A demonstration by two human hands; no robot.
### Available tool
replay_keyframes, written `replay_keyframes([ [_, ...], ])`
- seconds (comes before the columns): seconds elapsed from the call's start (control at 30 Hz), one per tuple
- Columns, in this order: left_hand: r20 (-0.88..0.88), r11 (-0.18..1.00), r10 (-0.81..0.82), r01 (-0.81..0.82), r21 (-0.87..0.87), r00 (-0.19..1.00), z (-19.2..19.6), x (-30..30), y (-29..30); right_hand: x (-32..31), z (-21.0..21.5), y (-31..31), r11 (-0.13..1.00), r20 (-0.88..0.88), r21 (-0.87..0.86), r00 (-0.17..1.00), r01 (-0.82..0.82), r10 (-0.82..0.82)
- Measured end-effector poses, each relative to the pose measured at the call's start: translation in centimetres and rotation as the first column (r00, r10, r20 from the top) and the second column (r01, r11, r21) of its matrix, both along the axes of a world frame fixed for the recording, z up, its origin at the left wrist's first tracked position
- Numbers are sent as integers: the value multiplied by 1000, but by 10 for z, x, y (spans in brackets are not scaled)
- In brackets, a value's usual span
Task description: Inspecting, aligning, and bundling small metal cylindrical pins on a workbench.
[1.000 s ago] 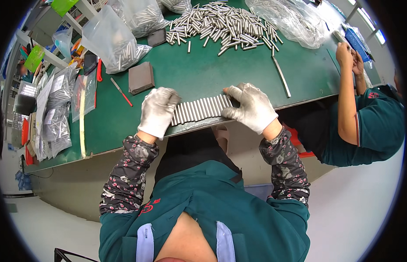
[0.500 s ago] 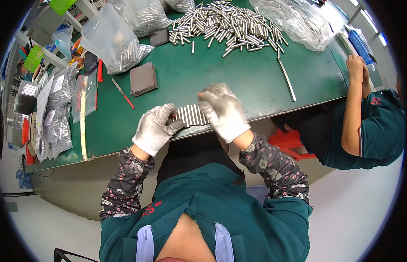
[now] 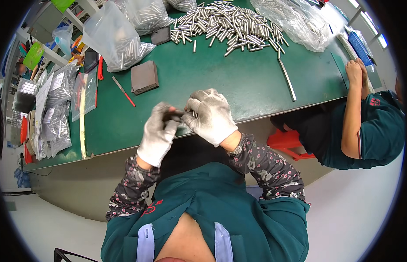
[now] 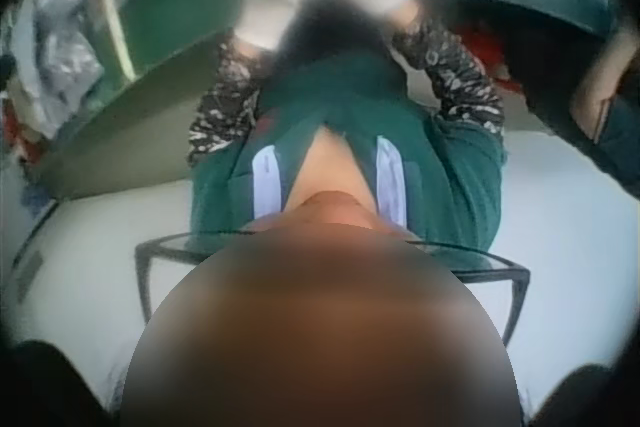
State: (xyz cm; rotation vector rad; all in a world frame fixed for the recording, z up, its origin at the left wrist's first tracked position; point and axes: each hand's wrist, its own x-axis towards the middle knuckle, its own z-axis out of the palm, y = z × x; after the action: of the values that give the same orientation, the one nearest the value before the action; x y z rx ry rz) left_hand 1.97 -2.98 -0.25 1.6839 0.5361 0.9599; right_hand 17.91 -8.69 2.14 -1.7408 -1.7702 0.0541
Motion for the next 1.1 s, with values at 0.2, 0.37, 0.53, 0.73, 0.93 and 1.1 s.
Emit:
replay_keyframes([
  [0.2,-95,671,-471,286,-685,877,-7,-38,-37,-1,-1,-4,997,-32,-62,999,-36,34],
  [0.37,678,63,-106,685,-726,728,-31,-3,-47,-9,2,-15,983,-38,-53,984,-175,173],
  [0.53,795,-54,92,801,-597,599,-25,9,-54,-26,1,-32,981,-47,-77,984,-175,172],
  [0.73,634,37,103,634,-773,767,-6,3,-66,-26,8,-37,975,-169,-120,972,-187,166],
  [0.93,727,-46,28,727,-685,686,-3,-8,-67,-29,30,-39,855,-686,-403,726,-325,-48],
  [1.1,377,89,14,375,-923,926,4,-13,-78,-47,38,-50,822,-865,-322,499,-469,-54],
])
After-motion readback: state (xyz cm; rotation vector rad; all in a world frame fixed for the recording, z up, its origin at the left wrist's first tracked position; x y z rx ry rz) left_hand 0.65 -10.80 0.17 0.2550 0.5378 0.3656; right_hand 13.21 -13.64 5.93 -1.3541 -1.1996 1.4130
